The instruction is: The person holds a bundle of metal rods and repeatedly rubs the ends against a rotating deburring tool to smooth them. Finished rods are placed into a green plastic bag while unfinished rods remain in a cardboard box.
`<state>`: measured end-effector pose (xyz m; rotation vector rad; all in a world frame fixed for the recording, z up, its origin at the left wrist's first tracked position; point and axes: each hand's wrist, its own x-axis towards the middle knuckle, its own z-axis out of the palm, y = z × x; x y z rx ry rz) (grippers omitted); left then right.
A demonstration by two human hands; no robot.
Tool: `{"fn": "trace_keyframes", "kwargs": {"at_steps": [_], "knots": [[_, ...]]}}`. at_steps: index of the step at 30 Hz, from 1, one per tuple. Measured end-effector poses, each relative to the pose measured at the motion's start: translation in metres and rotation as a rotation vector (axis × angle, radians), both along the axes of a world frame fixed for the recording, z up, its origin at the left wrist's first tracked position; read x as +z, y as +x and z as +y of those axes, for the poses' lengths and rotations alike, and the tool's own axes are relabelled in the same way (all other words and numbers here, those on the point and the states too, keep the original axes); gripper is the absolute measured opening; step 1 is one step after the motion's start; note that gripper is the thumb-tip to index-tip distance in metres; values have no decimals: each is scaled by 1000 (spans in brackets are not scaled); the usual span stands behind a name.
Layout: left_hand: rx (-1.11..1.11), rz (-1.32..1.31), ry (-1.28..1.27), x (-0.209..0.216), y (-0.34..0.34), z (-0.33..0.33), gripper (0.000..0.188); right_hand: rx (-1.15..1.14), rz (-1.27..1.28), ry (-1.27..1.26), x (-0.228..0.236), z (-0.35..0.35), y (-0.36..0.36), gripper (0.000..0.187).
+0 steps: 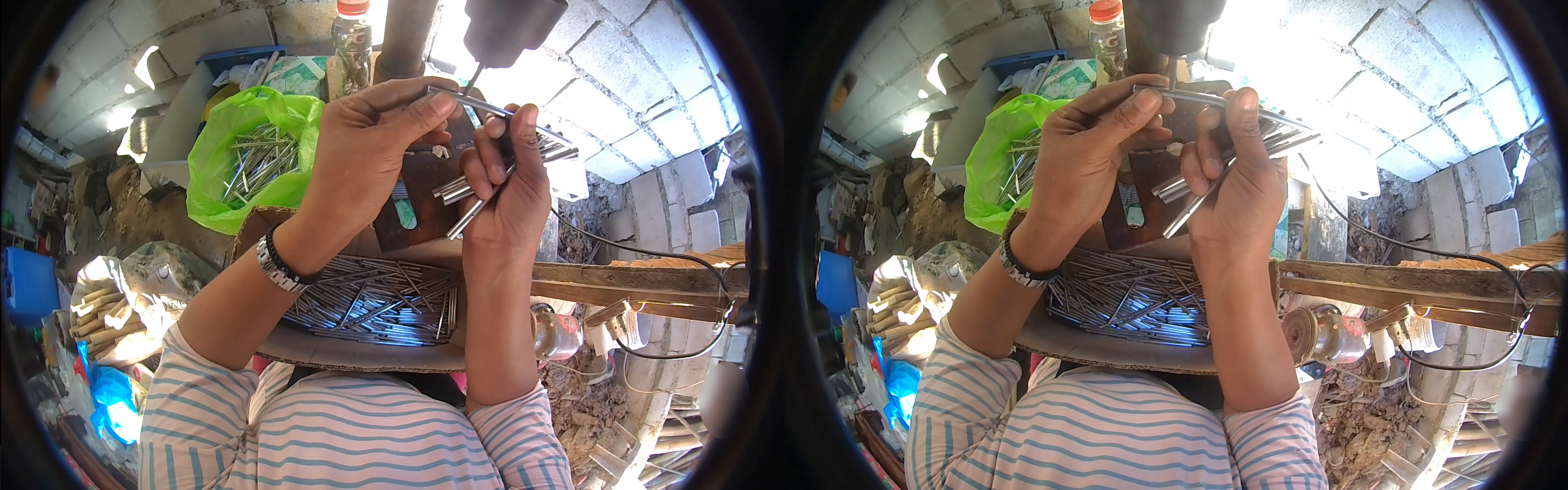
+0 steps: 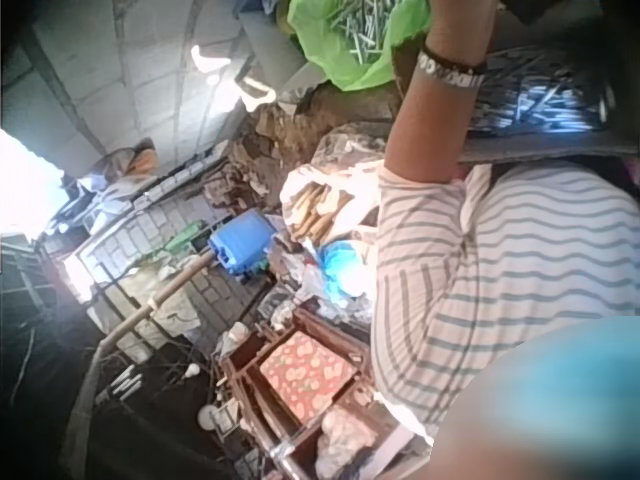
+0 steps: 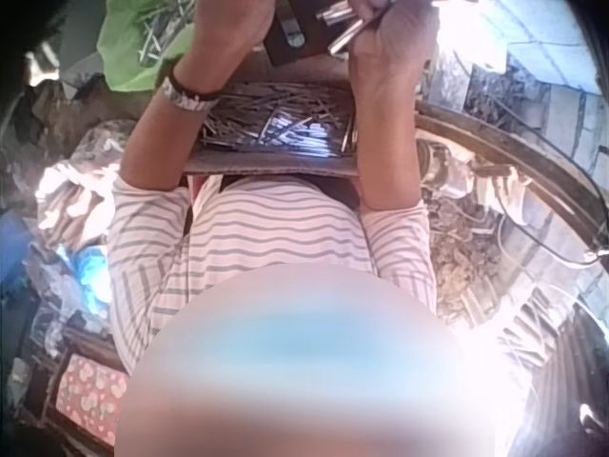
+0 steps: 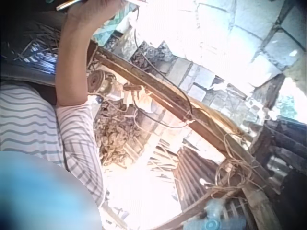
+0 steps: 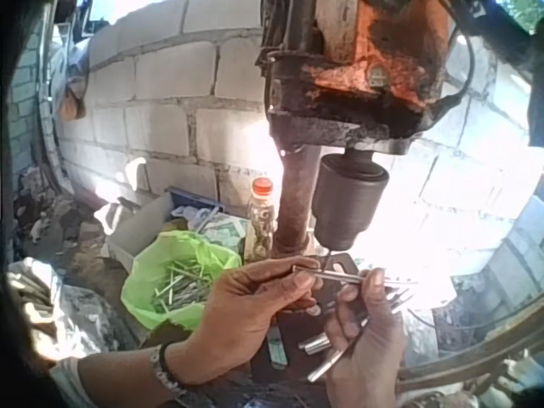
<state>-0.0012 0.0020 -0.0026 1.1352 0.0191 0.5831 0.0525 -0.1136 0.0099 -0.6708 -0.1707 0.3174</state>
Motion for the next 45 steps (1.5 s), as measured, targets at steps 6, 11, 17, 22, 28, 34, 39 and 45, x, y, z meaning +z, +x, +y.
{"fn": "trace_keyframes", "kwargs": {"at_steps": [6, 11, 17, 22, 28, 34, 39, 45], "knots": [[23, -12, 5, -1, 1, -1, 26, 13, -3, 1, -1, 0, 1, 22], [39, 1, 12, 1, 1, -1, 25, 27, 4, -43, -1, 2, 2, 19], [43, 30, 3, 1, -1, 0, 24, 37, 24, -35, 0, 2, 1, 20], [81, -45, 58, -2, 1, -4, 21, -1, 44, -39, 2, 2, 0, 21], [13, -40, -10, -2, 1, -1, 26, -9, 43, -18, 2, 2, -2, 24], [3, -67, -10, -1, 1, -2, 27, -2, 27, -1, 2, 1, -3, 24], [37, -82, -28, -2, 2, -4, 21, 2, -26, -19, -2, -2, 0, 26], [43, -67, -3, -2, 2, -4, 24, 4, -70, -55, -7, -5, 2, 31]]}}
